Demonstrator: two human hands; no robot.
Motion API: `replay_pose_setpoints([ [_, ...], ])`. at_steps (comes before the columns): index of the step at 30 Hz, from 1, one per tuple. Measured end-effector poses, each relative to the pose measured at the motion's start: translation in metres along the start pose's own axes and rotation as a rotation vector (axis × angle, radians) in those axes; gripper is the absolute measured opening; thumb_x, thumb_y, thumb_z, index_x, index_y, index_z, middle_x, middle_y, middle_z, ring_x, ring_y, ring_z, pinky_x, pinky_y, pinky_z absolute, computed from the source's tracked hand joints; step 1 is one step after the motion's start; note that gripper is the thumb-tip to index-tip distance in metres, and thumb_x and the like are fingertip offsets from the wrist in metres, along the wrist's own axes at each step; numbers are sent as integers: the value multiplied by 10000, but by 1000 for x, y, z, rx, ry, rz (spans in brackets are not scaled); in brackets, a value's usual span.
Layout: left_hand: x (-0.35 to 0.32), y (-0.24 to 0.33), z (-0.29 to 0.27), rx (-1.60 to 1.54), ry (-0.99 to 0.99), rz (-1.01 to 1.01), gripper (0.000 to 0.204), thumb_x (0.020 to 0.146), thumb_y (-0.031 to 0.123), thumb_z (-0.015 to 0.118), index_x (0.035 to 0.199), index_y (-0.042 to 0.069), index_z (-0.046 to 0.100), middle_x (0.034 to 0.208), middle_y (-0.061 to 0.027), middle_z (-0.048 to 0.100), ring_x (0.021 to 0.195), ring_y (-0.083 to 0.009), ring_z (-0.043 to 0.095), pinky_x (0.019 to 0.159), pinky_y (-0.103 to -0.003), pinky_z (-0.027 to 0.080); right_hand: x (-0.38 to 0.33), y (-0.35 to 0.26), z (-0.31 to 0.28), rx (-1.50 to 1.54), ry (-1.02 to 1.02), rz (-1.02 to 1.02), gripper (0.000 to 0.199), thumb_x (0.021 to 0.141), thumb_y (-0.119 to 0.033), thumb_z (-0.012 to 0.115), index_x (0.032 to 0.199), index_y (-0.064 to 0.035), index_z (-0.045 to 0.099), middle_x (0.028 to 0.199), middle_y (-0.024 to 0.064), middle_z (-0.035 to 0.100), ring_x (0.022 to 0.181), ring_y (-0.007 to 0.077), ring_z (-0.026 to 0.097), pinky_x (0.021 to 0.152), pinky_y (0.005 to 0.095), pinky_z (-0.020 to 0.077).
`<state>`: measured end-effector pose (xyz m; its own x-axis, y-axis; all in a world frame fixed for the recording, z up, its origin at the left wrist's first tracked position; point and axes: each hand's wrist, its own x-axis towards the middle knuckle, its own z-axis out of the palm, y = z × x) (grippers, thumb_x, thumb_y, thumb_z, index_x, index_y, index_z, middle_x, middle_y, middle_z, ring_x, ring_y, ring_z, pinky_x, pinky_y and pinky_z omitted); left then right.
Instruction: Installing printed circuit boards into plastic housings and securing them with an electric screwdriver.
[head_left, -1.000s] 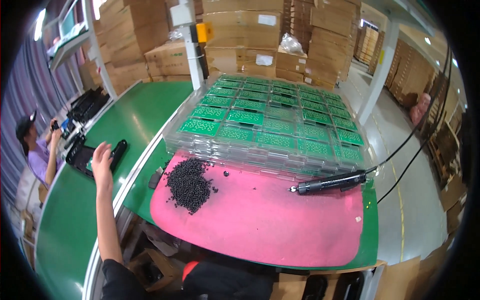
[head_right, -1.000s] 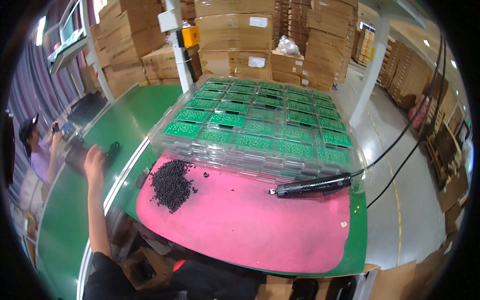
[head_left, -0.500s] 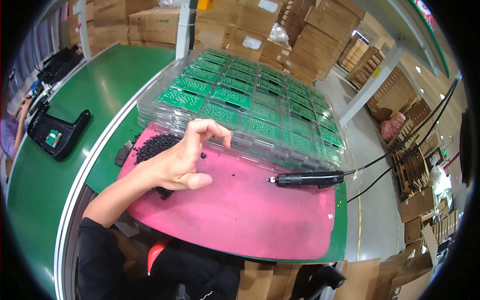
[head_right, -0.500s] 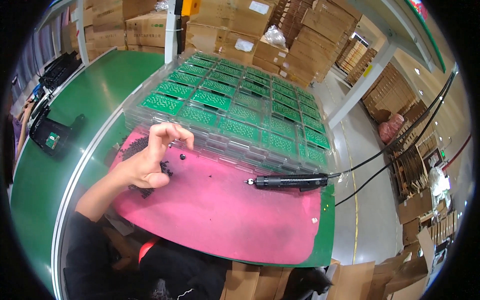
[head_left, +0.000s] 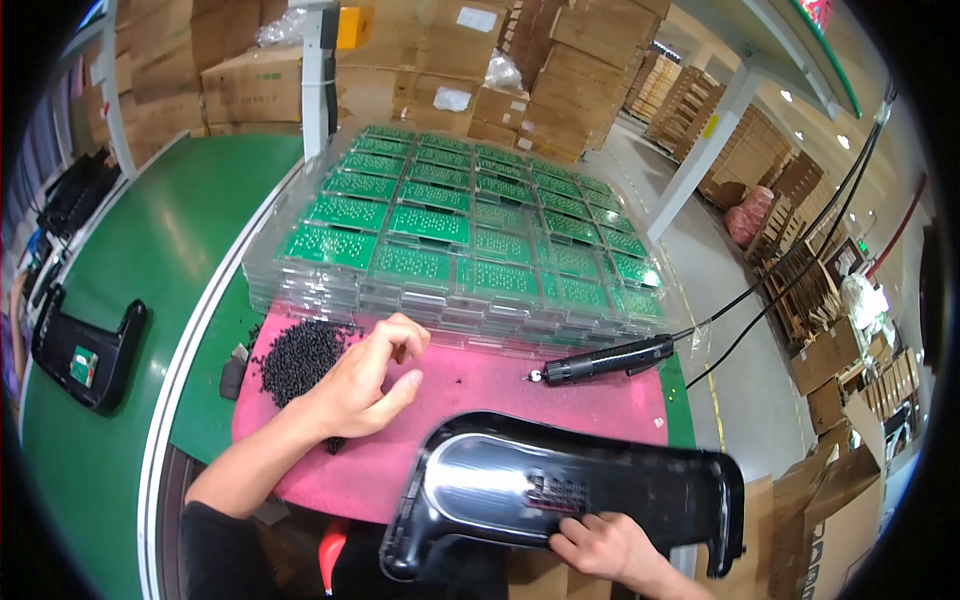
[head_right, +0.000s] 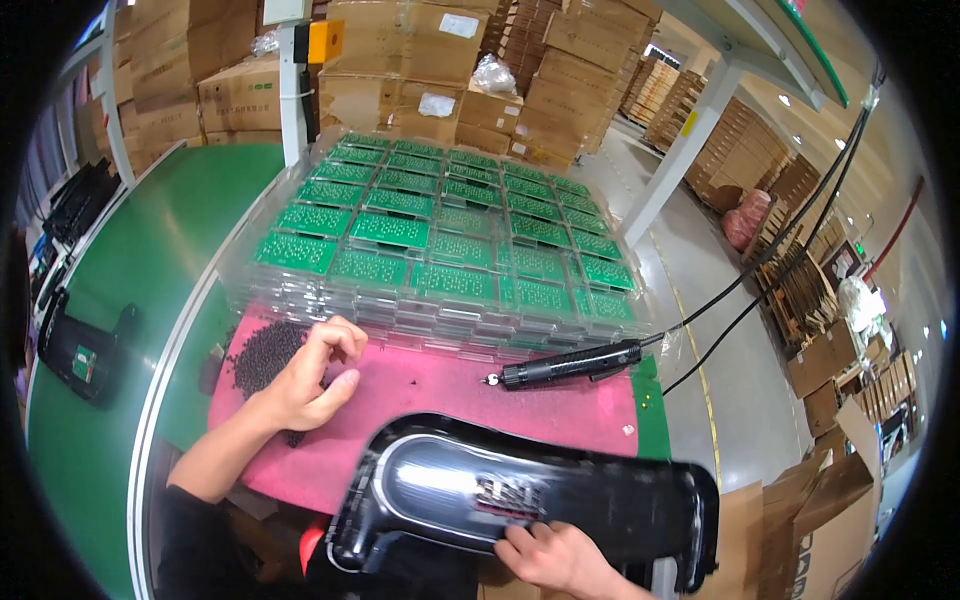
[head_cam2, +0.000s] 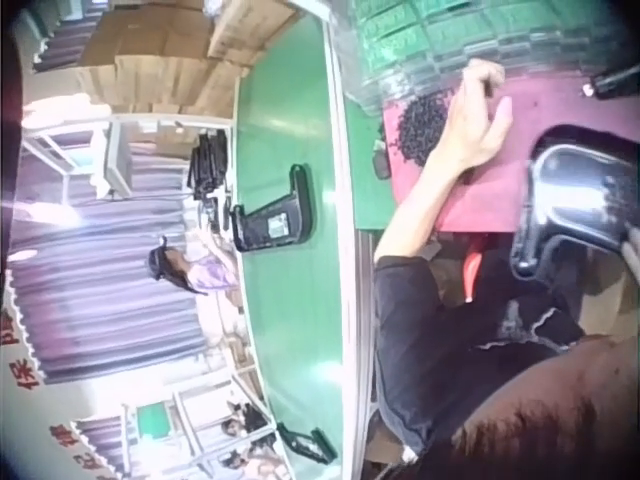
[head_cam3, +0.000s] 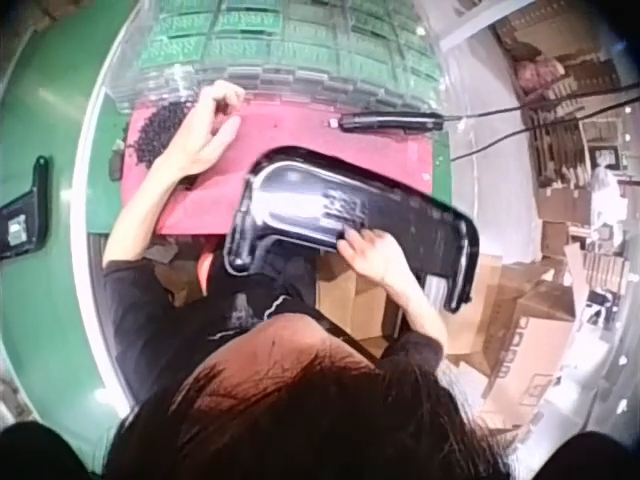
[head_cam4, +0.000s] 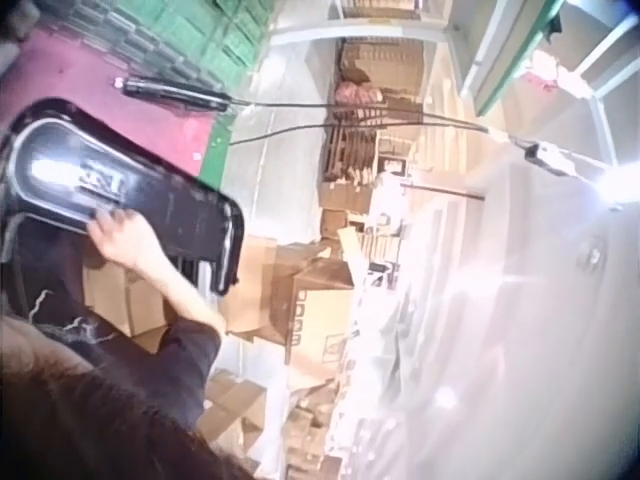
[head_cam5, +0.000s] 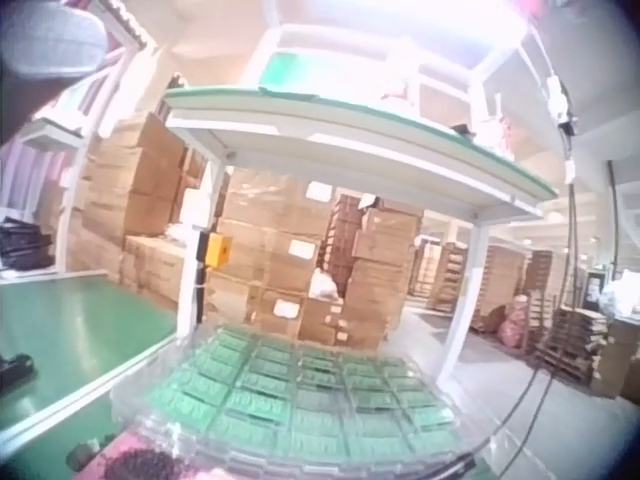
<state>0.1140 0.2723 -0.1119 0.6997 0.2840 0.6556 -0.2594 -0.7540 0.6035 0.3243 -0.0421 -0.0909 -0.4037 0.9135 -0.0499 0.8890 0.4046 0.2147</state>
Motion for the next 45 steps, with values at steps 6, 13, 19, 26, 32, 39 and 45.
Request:
replay_pose_setpoints([
  [6, -9, 10, 2, 292, -218, -193, 389, 894, 181, 670, 1225, 9, 561, 1160, -171, 598, 1112, -350, 573, 964, -439, 477, 120, 96, -37, 128, 433, 91, 311, 825, -344, 725, 701, -123, 543, 612, 51, 559, 552, 278, 588, 543, 397, 470],
  [13, -8, 5, 6, 396, -303, -131, 355, 843, 57, 670, 1196, 46, 634, 1060, -99, 663, 999, -300, 635, 874, -409, 511, 179, 263, 28, -62, 253, 773, 472, 889, -183, 593, 1353, -120, 538, 1457, 150, 435, 1338, 332, 428, 1043, 526, 407],
  [19, -5, -5, -2, 418, -341, -70, 352, 832, 88, 702, 1180, 61, 661, 1028, -77, 676, 961, -278, 622, 842, -386, 502, 181, 284, 52, -67, 269, 625, 466, 906, -135, 546, 1353, -8, 507, 1496, 122, 424, 1418, 297, 362, 1123, 551, 313],
  [26, 5, 16, -6, 579, -63, 13, 623, 768, 153, 788, 1337, 47, 557, 1300, -121, 599, 1204, -324, 555, 973, -415, 462, 171, 180, -37, 272, 885, 272, 354, 813, 114, 581, 1157, 32, 590, 1190, 173, 589, 1096, 351, 605, 944, 410, 494],
  [32, 10, 26, 5, 449, 41, 25, 920, 617, 114, 897, 1407, -16, 444, 1440, -221, 489, 1272, -401, 517, 1047, -465, 445, 164, 92, -32, 353, 906, 32, 430, 720, 171, 611, 1140, 75, 611, 1115, 190, 621, 967, 333, 649, 819, 373, 552],
  [39, 0, 23, 6, 495, 113, 166, 816, 592, 116, 869, 1319, -14, 523, 1254, -181, 611, 1142, -353, 599, 927, -436, 502, 155, 59, -33, 627, 1120, 97, 310, 749, 193, 672, 1030, 63, 687, 1023, 155, 678, 884, 266, 679, 751, 324, 558],
  [45, 1, 23, 1, 393, 37, 219, 624, 620, 149, 854, 1174, -31, 630, 1008, -141, 674, 982, -326, 649, 818, -413, 533, 146, 57, -20, 702, 1105, 169, 254, 778, 181, 682, 993, 47, 690, 978, 152, 690, 855, 238, 689, 737, 305, 562],
])
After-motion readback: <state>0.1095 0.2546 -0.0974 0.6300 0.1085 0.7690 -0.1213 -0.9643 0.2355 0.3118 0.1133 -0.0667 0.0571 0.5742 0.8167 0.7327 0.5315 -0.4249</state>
